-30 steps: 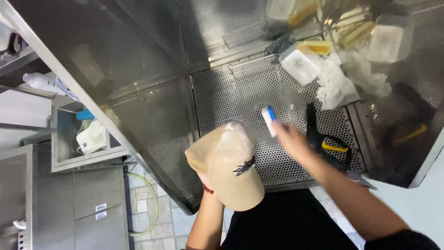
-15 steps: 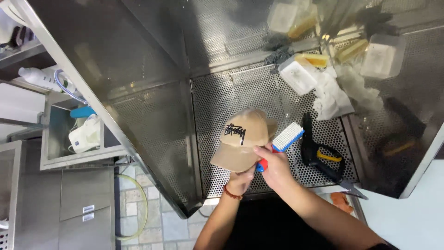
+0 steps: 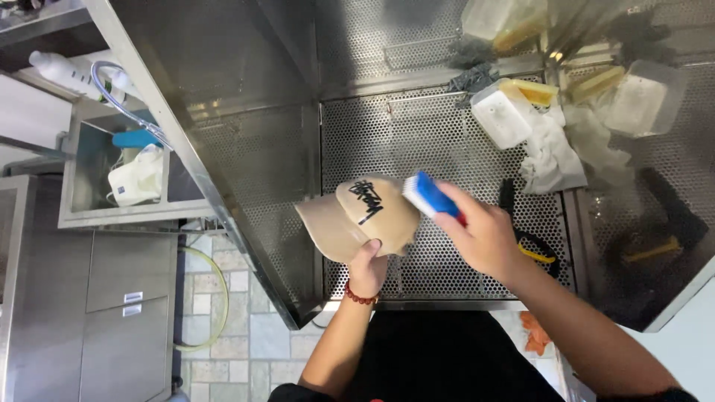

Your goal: Using a handheld cleaning brush to scrub a tan baseball cap inside a metal cleaning booth.

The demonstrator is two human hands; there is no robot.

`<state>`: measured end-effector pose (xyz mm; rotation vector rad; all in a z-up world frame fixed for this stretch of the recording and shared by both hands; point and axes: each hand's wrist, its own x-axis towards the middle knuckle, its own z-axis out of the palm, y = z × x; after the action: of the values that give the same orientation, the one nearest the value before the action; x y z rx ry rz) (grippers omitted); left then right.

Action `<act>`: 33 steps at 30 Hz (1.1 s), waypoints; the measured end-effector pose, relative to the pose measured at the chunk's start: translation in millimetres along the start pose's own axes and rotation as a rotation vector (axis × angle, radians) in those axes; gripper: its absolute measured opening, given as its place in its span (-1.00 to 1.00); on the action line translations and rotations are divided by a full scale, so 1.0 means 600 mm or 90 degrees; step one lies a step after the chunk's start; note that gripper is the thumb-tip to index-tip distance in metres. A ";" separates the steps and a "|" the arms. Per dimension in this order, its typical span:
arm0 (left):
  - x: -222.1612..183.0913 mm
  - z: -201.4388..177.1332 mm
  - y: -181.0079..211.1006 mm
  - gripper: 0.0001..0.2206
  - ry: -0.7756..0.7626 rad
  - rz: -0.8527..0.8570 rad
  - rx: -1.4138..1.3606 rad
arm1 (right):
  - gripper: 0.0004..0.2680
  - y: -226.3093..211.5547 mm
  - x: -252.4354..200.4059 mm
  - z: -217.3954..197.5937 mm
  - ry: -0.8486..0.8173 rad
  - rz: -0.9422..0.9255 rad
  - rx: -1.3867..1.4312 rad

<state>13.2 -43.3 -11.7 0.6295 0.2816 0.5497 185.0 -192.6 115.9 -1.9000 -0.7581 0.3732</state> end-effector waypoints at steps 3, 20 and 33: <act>0.000 0.059 0.038 -0.46 0.013 -0.058 -0.018 | -0.62 -0.018 0.018 0.007 0.026 -0.248 -0.279; -0.010 0.099 0.068 -0.56 0.006 -0.156 -0.151 | -0.75 -0.011 0.046 -0.028 -0.036 -0.631 -0.421; -0.017 0.131 0.081 -0.53 -0.015 -0.175 -0.185 | -0.86 -0.018 0.073 -0.038 -0.052 -0.565 -0.270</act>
<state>17.3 -53.8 80.7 0.3077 0.2552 0.3103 227.4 -176.7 138.8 -1.7108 -1.7285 -0.2939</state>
